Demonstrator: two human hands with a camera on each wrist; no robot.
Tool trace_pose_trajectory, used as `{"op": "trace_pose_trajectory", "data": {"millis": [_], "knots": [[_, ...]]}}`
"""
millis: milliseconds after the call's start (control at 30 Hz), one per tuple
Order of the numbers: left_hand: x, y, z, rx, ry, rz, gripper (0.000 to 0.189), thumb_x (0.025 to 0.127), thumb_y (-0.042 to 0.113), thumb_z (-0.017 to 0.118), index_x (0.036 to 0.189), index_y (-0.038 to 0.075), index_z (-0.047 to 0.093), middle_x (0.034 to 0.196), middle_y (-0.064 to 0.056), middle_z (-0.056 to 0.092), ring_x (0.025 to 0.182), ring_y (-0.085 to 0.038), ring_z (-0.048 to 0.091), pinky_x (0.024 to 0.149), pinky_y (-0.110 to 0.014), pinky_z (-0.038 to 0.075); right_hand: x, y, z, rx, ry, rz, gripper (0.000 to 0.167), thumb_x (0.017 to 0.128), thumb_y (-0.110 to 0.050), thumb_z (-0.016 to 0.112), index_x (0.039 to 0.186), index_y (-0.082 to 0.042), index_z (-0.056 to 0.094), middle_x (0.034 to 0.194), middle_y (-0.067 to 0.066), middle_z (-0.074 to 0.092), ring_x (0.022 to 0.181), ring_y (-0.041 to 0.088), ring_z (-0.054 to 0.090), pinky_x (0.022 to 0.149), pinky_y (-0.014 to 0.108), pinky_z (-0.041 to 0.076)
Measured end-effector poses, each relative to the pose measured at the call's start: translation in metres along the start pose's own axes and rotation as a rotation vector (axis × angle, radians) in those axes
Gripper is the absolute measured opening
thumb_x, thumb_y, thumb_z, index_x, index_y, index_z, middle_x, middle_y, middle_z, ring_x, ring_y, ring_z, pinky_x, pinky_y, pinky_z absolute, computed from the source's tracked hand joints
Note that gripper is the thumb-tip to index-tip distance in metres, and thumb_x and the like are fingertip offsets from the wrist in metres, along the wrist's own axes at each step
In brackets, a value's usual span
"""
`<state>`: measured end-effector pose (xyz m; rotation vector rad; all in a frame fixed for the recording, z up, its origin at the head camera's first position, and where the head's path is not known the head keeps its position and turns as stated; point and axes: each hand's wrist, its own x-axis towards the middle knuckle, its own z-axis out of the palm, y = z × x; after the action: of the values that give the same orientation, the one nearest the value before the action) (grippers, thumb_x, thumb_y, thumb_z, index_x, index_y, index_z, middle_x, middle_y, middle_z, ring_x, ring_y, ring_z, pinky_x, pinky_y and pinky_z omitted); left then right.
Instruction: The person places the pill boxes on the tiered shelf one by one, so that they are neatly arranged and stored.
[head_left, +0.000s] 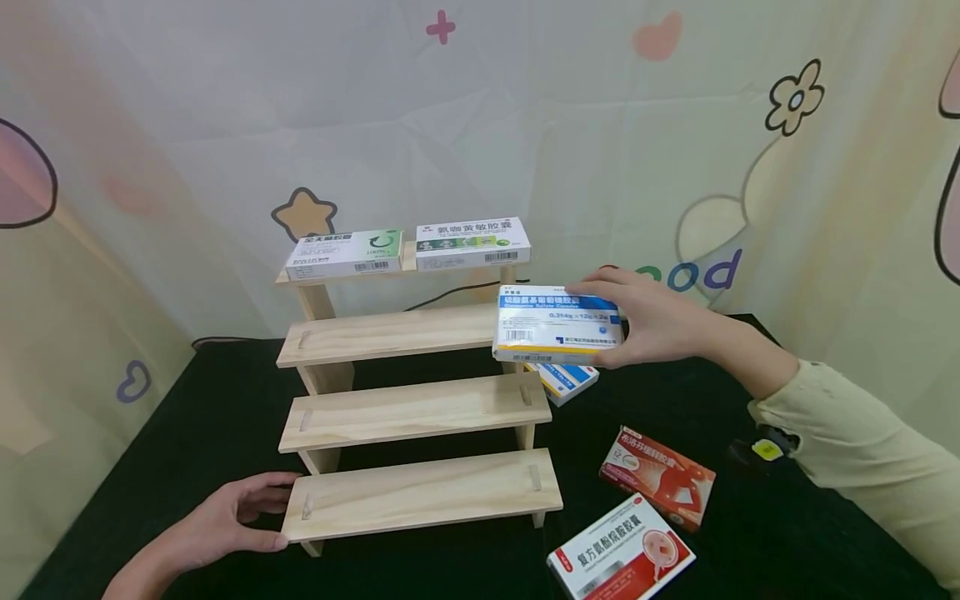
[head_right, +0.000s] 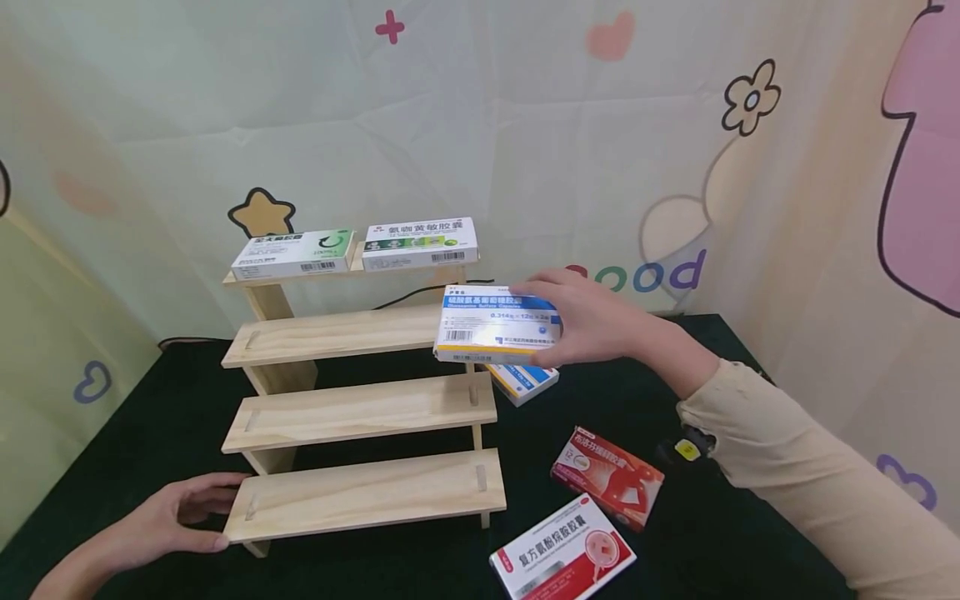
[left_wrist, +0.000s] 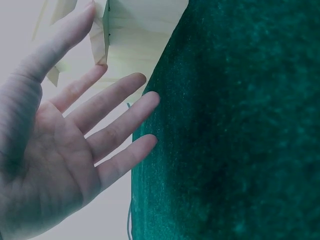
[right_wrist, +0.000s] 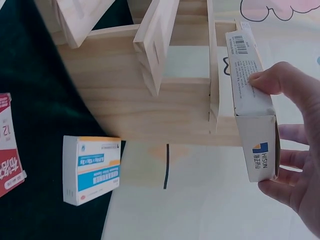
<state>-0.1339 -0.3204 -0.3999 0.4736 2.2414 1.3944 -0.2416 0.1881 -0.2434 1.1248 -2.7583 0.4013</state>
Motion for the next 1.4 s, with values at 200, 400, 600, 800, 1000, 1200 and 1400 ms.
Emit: {"op": "trace_pose_trajectory", "data": {"millis": [200,400,600,800,1000,1200,1400], "knots": [[0.0,0.001,-0.001,0.006,0.004,-0.007,0.064,0.082,0.01,0.065,0.132,-0.013,0.031,0.122,-0.033,0.047,0.098,-0.005,0.058,0.082,-0.047,0.045,0.009,-0.008,0.002,0.01,-0.007,0.0,0.074,0.07,-0.034,0.072,0.132,-0.005,0.044,0.129,0.018,0.041,0.106,0.029,0.044,0.083,0.044,0.046],[0.001,0.001,-0.001,0.001,0.003,-0.017,0.064,0.082,0.01,0.065,0.132,-0.013,0.032,0.122,-0.032,0.048,0.103,-0.024,0.057,0.081,-0.049,0.045,0.02,-0.017,0.007,0.045,0.0,-0.042,0.074,0.07,-0.032,0.073,0.133,-0.006,0.044,0.131,0.018,0.04,0.107,0.029,0.044,0.084,0.043,0.046],[0.001,0.001,0.0,-0.001,0.004,-0.026,0.064,0.082,0.011,0.066,0.131,-0.013,0.032,0.122,-0.032,0.048,0.105,-0.037,0.053,0.081,-0.048,0.046,0.033,-0.027,0.012,0.086,0.006,-0.086,0.073,0.07,-0.031,0.073,0.133,-0.006,0.044,0.131,0.018,0.041,0.108,0.028,0.043,0.086,0.043,0.043],[0.001,0.0,0.001,-0.02,-0.001,-0.017,0.064,0.083,0.009,0.065,0.131,-0.014,0.031,0.122,-0.033,0.047,0.104,-0.033,0.055,0.079,-0.041,0.048,0.046,-0.038,0.018,0.095,0.009,-0.129,0.077,0.068,-0.035,0.074,0.133,-0.007,0.044,0.131,0.016,0.041,0.11,0.027,0.041,0.089,0.042,0.04],[0.001,0.0,0.001,-0.012,0.002,-0.018,0.064,0.083,0.01,0.065,0.131,-0.014,0.031,0.122,-0.033,0.047,0.104,-0.034,0.055,0.08,-0.043,0.048,0.06,-0.048,0.024,0.08,0.037,-0.175,0.079,0.065,-0.038,0.075,0.132,-0.008,0.046,0.129,0.013,0.045,0.108,0.024,0.043,0.09,0.04,0.04],[-0.001,0.0,-0.001,-0.002,0.003,-0.028,0.063,0.083,0.01,0.065,0.132,-0.013,0.031,0.122,-0.032,0.048,0.104,-0.035,0.054,0.082,-0.05,0.045,0.073,-0.056,0.03,0.085,0.039,-0.193,0.077,0.067,-0.038,0.074,0.132,-0.008,0.046,0.129,0.011,0.046,0.108,0.023,0.043,0.09,0.038,0.04],[0.0,0.001,0.0,-0.003,0.004,-0.032,0.063,0.083,0.01,0.064,0.132,-0.013,0.031,0.122,-0.031,0.048,0.104,-0.031,0.055,0.081,-0.049,0.046,0.085,-0.071,0.035,0.106,0.019,-0.191,0.074,0.069,-0.04,0.071,0.132,-0.01,0.047,0.13,0.01,0.043,0.108,0.022,0.043,0.089,0.035,0.042]]}}
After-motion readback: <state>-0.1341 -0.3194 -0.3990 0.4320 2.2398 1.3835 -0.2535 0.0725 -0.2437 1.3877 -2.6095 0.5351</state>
